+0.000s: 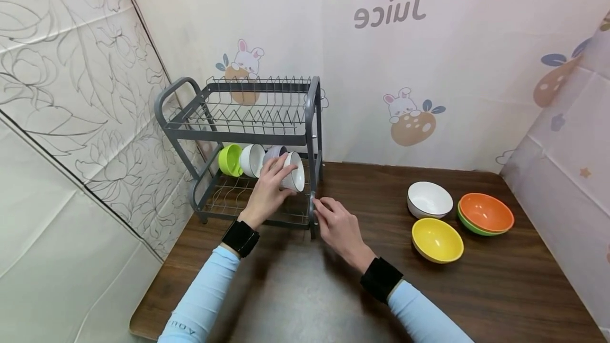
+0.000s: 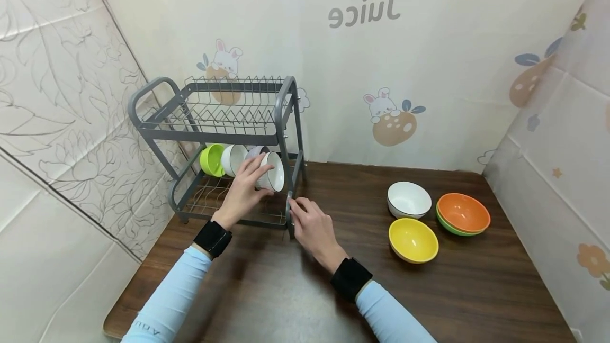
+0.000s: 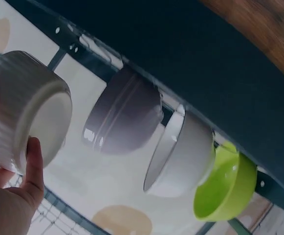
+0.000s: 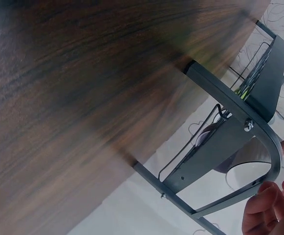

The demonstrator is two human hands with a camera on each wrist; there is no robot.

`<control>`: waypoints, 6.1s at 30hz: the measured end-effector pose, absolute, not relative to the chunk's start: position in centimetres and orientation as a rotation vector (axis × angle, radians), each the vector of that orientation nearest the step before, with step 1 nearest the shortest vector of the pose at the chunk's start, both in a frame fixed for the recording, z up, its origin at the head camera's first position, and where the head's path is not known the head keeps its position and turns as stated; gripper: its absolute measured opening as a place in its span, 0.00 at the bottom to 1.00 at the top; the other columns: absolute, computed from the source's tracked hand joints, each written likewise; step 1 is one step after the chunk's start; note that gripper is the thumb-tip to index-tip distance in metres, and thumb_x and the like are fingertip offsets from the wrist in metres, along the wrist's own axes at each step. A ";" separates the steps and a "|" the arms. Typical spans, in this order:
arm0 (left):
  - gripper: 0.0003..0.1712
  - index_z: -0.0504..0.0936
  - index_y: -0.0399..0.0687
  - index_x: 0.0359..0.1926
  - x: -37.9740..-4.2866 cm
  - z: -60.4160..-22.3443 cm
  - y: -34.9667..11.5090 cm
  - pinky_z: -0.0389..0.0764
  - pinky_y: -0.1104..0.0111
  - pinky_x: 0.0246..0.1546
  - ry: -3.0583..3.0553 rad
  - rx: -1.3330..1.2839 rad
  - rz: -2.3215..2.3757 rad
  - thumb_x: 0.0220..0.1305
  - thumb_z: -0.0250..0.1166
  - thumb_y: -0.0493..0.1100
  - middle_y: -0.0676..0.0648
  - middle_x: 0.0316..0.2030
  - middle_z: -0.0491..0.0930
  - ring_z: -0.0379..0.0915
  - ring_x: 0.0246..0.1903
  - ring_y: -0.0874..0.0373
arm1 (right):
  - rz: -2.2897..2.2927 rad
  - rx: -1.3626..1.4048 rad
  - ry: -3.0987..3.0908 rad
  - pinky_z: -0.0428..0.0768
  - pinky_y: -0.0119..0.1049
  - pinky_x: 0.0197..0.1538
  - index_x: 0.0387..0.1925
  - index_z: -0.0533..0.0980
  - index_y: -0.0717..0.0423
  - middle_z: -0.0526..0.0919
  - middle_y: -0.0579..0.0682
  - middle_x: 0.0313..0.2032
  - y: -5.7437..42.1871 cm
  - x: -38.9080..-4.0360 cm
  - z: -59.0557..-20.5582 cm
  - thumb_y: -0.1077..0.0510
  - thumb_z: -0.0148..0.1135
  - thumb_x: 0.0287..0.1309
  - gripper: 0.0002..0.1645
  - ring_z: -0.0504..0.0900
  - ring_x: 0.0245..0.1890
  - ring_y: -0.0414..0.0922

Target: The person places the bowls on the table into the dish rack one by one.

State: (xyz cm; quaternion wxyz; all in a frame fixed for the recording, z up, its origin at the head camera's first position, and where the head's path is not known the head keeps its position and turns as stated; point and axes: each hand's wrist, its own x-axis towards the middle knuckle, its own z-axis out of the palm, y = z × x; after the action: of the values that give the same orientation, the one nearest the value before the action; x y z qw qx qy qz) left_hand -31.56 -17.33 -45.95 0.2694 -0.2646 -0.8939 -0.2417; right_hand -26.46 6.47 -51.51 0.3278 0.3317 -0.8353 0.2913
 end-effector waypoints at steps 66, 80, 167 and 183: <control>0.44 0.79 0.50 0.70 -40.2 -45.1 -14.6 0.74 0.49 0.66 -2.720 -0.877 -0.404 0.51 0.83 0.32 0.39 0.75 0.67 0.64 0.71 0.37 | 0.774 0.898 -2.211 0.85 0.42 0.32 0.60 0.84 0.59 0.84 0.53 0.49 6.1 -25.8 -52.3 0.63 0.70 0.67 0.20 0.85 0.43 0.49; 0.48 0.77 0.50 0.73 -40.2 -45.0 -14.4 0.81 0.49 0.58 -2.733 -0.884 -0.321 0.50 0.84 0.33 0.40 0.77 0.64 0.64 0.72 0.39 | 0.768 0.895 -2.211 0.85 0.42 0.30 0.59 0.84 0.60 0.84 0.54 0.48 6.0 -25.9 -52.5 0.62 0.72 0.66 0.21 0.85 0.41 0.49; 0.09 0.88 0.54 0.51 -30.3 -46.4 10.5 0.70 0.84 0.34 -2.602 -1.216 -0.630 0.77 0.64 0.47 0.60 0.37 0.78 0.70 0.34 0.71 | 0.626 -0.238 -2.725 0.77 0.68 0.34 0.56 0.82 0.68 0.78 0.74 0.56 36.9 -24.0 -51.5 0.65 0.66 0.65 0.19 0.78 0.47 0.75; 0.10 0.88 0.56 0.52 -30.9 -47.3 12.1 0.70 0.84 0.34 -2.705 -1.207 -0.591 0.78 0.63 0.48 0.61 0.39 0.79 0.69 0.35 0.72 | 0.620 -0.232 -2.736 0.76 0.60 0.31 0.55 0.82 0.70 0.81 0.73 0.51 36.7 -24.6 -51.8 0.68 0.64 0.64 0.19 0.78 0.36 0.68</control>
State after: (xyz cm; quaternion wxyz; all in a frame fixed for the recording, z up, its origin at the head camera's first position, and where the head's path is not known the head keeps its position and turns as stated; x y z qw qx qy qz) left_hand -30.86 12.10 -47.33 0.0604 -0.3987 -0.8940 -0.1954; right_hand -24.63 36.73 -51.82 0.1628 -0.0813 -0.9590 0.2174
